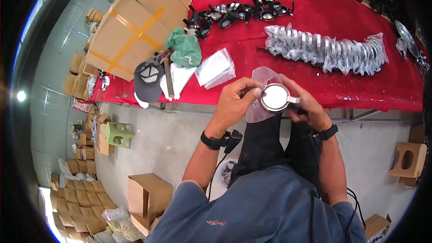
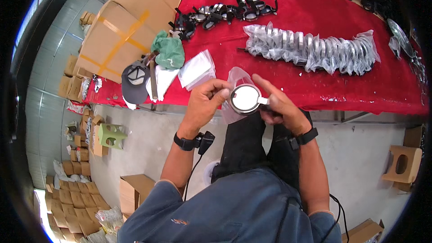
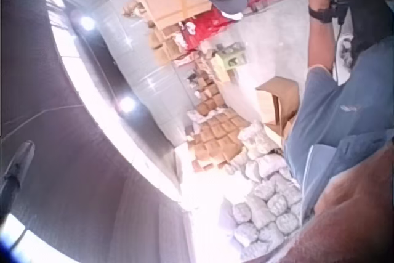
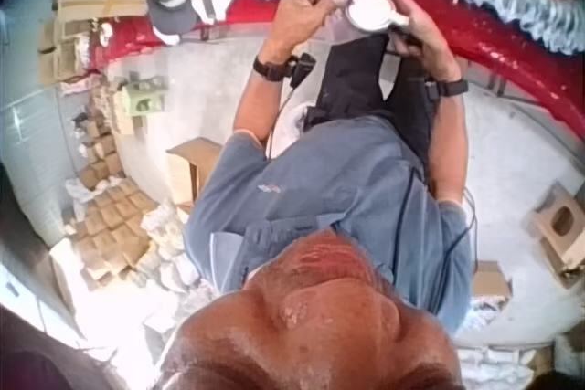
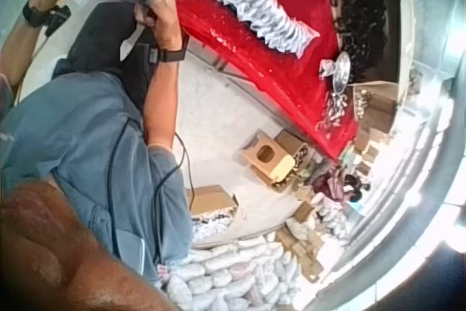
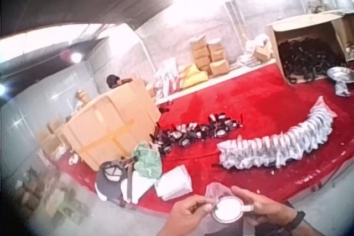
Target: Manually bagging small metal or plastic industrial components at a production table.
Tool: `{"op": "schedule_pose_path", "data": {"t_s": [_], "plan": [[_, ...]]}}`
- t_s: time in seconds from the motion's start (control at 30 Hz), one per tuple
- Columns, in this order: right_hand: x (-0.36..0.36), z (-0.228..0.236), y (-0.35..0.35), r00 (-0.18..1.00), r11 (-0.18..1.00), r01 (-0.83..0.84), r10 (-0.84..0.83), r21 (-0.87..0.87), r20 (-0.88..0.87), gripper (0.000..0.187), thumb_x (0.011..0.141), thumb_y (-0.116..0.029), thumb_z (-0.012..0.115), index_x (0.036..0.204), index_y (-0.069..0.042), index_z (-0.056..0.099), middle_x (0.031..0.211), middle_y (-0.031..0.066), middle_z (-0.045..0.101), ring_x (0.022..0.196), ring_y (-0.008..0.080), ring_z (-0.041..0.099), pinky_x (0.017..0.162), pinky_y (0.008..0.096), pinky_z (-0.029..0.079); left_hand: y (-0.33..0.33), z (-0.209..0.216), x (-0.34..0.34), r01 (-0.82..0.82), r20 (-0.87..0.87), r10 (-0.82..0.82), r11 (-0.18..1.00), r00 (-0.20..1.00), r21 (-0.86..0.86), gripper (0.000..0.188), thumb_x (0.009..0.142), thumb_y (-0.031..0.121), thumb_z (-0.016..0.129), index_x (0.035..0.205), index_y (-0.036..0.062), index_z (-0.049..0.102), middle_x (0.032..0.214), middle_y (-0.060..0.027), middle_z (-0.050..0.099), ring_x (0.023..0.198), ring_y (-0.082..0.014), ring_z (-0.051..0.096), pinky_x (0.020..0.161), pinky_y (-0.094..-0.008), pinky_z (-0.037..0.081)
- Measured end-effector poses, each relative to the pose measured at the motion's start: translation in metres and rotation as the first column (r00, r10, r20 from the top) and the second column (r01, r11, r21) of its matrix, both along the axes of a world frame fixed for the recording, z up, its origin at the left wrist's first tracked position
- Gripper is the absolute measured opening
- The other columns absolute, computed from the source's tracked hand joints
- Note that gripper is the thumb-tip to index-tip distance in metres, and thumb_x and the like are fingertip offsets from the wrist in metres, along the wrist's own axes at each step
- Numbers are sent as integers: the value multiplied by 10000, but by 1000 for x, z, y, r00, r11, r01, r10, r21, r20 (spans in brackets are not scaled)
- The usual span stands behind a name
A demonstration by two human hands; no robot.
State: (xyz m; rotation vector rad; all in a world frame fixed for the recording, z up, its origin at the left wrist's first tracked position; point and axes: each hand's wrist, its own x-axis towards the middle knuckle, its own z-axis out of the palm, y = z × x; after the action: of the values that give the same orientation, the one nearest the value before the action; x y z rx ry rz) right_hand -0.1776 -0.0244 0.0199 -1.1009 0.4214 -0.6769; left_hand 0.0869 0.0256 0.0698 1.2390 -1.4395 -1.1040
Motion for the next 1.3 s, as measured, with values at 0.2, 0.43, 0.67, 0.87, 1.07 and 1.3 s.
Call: {"op": "schedule_pose_path", "data": {"t_s": [0.2, 0.43, 0.67, 0.87, 1.07, 1.3], "plan": [[4, 0, -1, 997, 999, -40, 40, -3, -70, 763, 962, -630, 700, 1413, -26, 589, 836, -35, 539, 661, 50, 475, 526, 233, 287, -7, -13, 9, 21, 126, -8, 995, 992, -101, 163, 1041, 140, 749, 1135, 7, 757, 986, -12, 715, 890, -79, 638, 777, -254, 518], [25, 25, 16, 835, 857, 15, -294, -515, -465, 594, 938, -444, 780, 1202, 47, 574, 894, 234, 653, 811, 364, 663, 764, 465, 522, -7, -2, -5, 42, 341, 39, 973, 939, -226, 116, 1007, 54, 741, 1104, 0, 772, 931, -53, 687, 853, -149, 660, 761, -299, 534], [20, 5, 15, 919, 952, -55, -70, -301, -389, 368, 995, -215, 747, 1209, 42, 594, 965, 165, 699, 737, 239, 707, 698, 391, 556, 2, 4, -14, 192, 413, -64, 942, 909, -276, 130, 955, 28, 768, 1085, 33, 779, 926, -90, 693, 842, -219, 682, 757, -338, 537], [43, -11, 19, 967, 975, 145, -176, -168, -185, 291, 975, -101, 762, 1203, 36, 645, 944, 115, 722, 788, 154, 725, 711, 334, 574, 20, 4, -28, 219, 457, -70, 934, 887, -283, 165, 936, 35, 770, 1100, 52, 780, 930, -119, 676, 859, -309, 702, 752, -387, 547], [36, -9, 25, 918, 903, 13, -181, -430, -353, 282, 979, -73, 755, 1225, 35, 669, 983, 76, 728, 861, 154, 695, 784, 327, 546, 16, 1, -25, 8, 410, 191, 899, 892, -437, 184, 920, -5, 778, 1094, 53, 791, 896, -108, 685, 804, -274, 692, 694, -373, 547], [52, -33, 14, 949, 923, 233, -285, -307, -137, 237, 1032, -59, 673, 1252, 30, 683, 1054, 69, 737, 957, 126, 672, 865, 313, 563, 34, -16, -40, 126, 517, 176, 859, 838, -497, 242, 866, 10, 822, 1096, 74, 779, 913, -125, 696, 819, -317, 702, 709, -389, 561]]}}
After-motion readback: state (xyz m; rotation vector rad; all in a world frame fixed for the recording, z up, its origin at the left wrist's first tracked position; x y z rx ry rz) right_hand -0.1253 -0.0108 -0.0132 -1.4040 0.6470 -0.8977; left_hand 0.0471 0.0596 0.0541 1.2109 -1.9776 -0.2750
